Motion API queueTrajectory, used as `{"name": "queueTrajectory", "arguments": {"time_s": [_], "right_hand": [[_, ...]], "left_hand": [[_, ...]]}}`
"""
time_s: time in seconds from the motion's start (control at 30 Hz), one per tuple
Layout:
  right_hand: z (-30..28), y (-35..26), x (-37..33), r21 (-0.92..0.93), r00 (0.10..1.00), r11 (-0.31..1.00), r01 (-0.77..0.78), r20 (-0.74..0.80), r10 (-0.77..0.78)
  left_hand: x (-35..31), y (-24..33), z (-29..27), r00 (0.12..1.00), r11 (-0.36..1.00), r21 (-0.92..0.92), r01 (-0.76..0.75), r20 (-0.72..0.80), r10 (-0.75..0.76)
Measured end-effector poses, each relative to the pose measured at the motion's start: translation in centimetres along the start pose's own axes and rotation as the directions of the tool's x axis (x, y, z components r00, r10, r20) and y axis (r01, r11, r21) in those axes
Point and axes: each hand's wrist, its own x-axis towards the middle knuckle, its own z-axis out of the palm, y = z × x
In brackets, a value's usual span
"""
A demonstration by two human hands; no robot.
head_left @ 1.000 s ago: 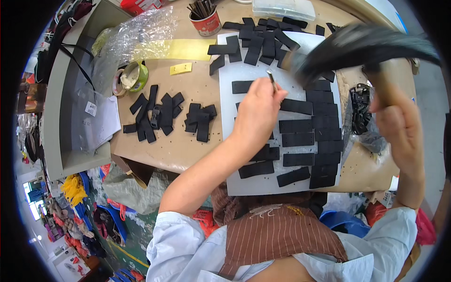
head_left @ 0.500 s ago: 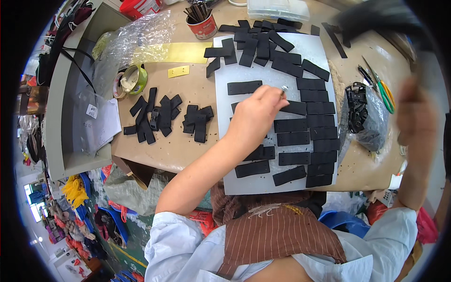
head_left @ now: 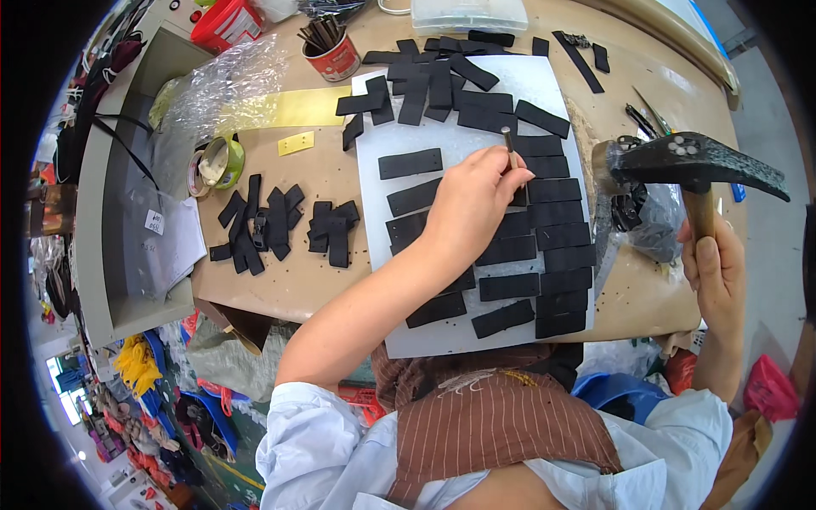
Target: The person uses a hammer and a metal punch to drive fasteners into black rectangular buckle parts arranged on a white board. They work systematically through the pieces, occasionally rearranging them on the board to access new areas.
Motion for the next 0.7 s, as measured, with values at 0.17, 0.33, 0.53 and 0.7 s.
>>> {"name": "queueTrajectory", "arguments": {"time_s": [0.17, 0.33, 0.53, 0.7], "right_hand": [[-1.2, 1.2, -0.7, 0.119, 0.997, 0.990, -0.078, 0.019, 0.076], [-1.6, 1.8, -0.1, 0.087, 0.998, 0.995, -0.055, -0.001, 0.055], [-9.7, -1.3, 1.3, 0.074, 0.917, 0.993, 0.089, -0.396, -0.053], [-3.3, -2.2, 3.9, -0.182, 0.928, 0.927, 0.329, -0.119, -0.353]], "left_hand": [[0.0, 0.0, 0.4, 0.992, 0.988, -0.090, 0.123, -0.003, -0.123], [-0.2, 0.0, 0.3, 0.986, 0.975, -0.155, 0.158, -0.019, -0.163], [-0.1, 0.2, 0.2, 0.994, 0.989, -0.093, 0.112, -0.003, -0.113], [-0.7, 0.2, 0.4, 0.980, 0.941, 0.285, -0.181, -0.028, 0.198]]}}
